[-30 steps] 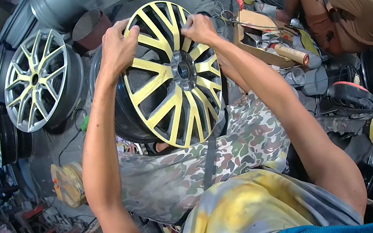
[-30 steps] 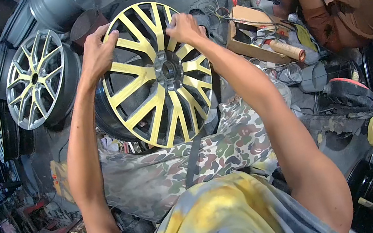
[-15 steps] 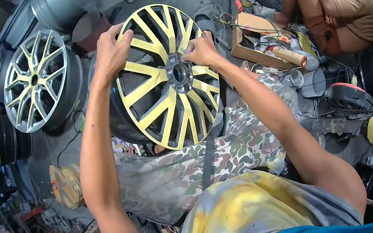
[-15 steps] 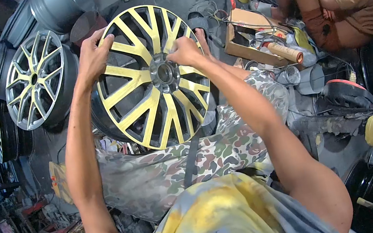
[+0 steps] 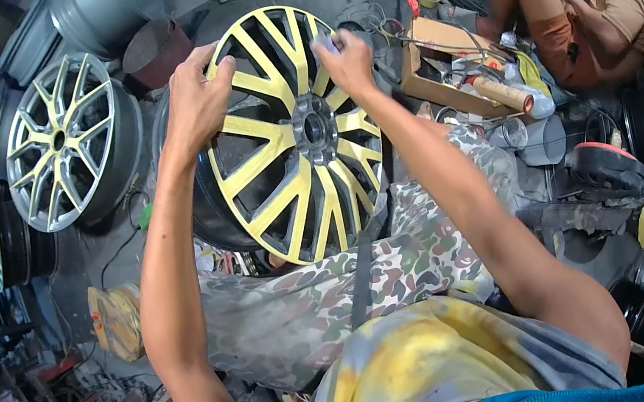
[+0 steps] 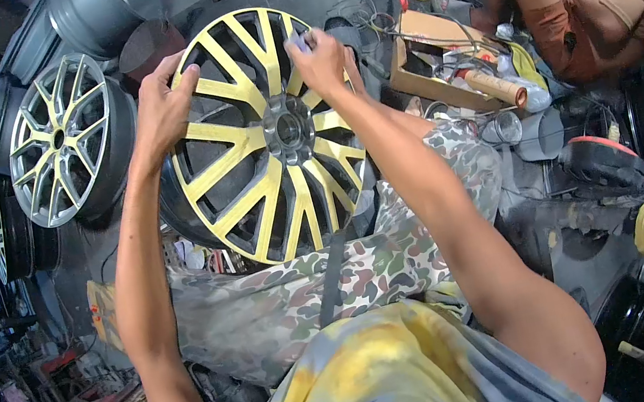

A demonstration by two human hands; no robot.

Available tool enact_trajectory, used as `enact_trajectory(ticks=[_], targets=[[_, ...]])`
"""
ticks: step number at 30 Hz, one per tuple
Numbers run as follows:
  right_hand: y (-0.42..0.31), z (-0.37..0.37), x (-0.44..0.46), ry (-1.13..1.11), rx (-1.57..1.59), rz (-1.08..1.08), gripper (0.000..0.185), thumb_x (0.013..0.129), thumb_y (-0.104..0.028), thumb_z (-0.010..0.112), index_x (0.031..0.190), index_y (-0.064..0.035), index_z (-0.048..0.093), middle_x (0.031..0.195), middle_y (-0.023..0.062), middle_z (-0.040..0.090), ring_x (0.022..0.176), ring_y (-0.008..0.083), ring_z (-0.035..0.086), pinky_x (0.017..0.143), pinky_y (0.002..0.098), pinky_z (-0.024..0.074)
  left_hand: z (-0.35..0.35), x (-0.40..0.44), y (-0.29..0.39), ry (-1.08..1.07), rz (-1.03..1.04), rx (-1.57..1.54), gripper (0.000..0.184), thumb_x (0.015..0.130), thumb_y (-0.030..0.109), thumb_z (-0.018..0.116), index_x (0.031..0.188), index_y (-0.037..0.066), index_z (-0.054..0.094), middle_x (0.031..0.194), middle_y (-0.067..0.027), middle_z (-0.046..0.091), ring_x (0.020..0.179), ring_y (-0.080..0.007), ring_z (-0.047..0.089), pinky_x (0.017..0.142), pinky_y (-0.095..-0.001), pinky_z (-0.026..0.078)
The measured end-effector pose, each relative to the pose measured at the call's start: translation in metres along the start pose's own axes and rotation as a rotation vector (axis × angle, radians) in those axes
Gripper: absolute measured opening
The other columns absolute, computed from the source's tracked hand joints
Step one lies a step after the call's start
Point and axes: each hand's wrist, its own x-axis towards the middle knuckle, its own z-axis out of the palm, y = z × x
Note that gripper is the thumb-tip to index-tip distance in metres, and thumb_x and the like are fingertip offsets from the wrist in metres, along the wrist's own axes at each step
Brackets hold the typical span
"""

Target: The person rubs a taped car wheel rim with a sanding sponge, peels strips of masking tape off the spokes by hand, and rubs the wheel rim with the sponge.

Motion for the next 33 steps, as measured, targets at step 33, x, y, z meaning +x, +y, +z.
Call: enact_trajectory(ticks=[33], targets=[[0.010, 0.008, 0.054, 0.084, -0.018, 0.141, 0.037, 0.072, -0.038, 0.079, 0.079, -0.0018, 0.076, 0.073, 0.0201, 0.072, 0.069, 0.0334, 0.072, 0.070, 0.0418, 0.0543, 0.010, 0.003, 0.015, 0.001, 0.075, 0.015, 0.040, 0.096, 0.023, 0.063, 0.122, -0.007, 0.065, 0.106, -0.0240, 0.074, 0.098, -0.0288, 0.072, 0.091, -0.0388, 0.051]])
